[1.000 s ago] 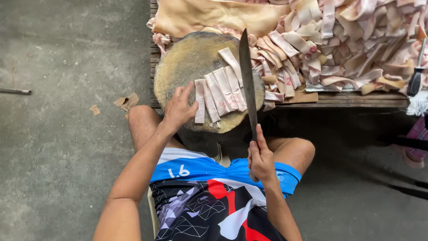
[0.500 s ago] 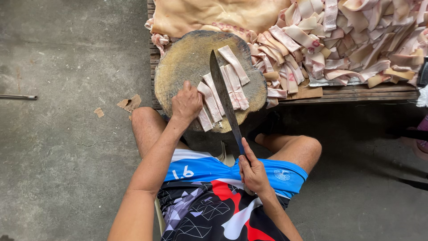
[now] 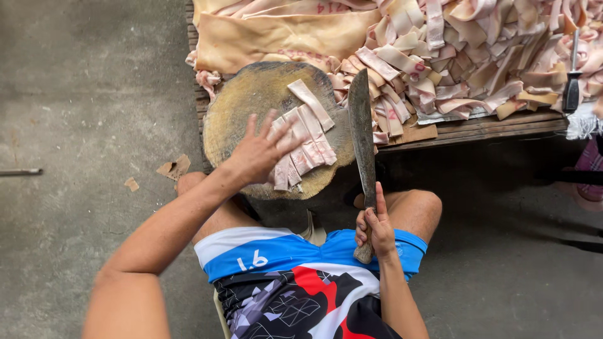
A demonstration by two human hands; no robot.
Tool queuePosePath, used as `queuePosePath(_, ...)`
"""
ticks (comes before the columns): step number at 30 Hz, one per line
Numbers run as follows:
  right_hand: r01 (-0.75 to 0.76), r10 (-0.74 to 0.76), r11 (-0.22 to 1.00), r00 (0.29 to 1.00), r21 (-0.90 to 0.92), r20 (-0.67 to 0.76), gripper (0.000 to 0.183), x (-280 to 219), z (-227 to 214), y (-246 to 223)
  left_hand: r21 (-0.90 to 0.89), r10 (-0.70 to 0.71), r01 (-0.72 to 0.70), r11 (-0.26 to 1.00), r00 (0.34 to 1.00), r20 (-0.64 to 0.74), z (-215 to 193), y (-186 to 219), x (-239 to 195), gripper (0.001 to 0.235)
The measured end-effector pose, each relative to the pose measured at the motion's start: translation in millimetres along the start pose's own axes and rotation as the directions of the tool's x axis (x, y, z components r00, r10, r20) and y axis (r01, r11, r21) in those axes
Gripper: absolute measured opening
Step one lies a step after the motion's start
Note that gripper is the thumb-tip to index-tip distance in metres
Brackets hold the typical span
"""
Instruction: The person sits on the floor and uses a large knife to cut sheets of pork skin on a round wooden cutting board. They repeatedly slice the skin into strips, then into smaller pieces, and transfer the cut pieces to a pile on a nearby table.
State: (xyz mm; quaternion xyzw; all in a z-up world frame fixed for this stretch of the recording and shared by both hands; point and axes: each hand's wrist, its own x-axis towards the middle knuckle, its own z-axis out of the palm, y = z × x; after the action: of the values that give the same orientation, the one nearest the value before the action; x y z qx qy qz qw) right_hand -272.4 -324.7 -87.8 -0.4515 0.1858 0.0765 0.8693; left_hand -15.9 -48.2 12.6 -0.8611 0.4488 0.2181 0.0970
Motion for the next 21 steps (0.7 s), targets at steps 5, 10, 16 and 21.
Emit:
queuePosePath(5,-0.029,0.027,0.999,0.996,-0.026,-0.085,0.086,16.9,-3.7,3.9,0.249,0.306,-0.300,0.921,0.952,0.016,-16.9,6.0,53.5,0.172)
queuePosePath(10,0.020,-0.026,0.999,0.991,-0.046,-0.133,0.092,23.4,4.3,1.5,0.299,0.357,-0.378,0.876,0.926,0.125,-41.0,7.2,110.7,0.177)
queuePosePath(16,0.101,-0.099,0.995,0.984,0.007,-0.146,0.093,24.4,4.8,-1.2,0.288,0.436,-0.441,0.850,0.896,0.085,-8.5,7.4,126.9,0.121)
queuePosePath(21,0.141,-0.119,0.980,0.981,0.142,-0.154,0.094,44.5,4.9,-14.2,0.236,0.501,-0.447,0.863,0.817,-0.286,45.4,-6.9,121.2,0.042)
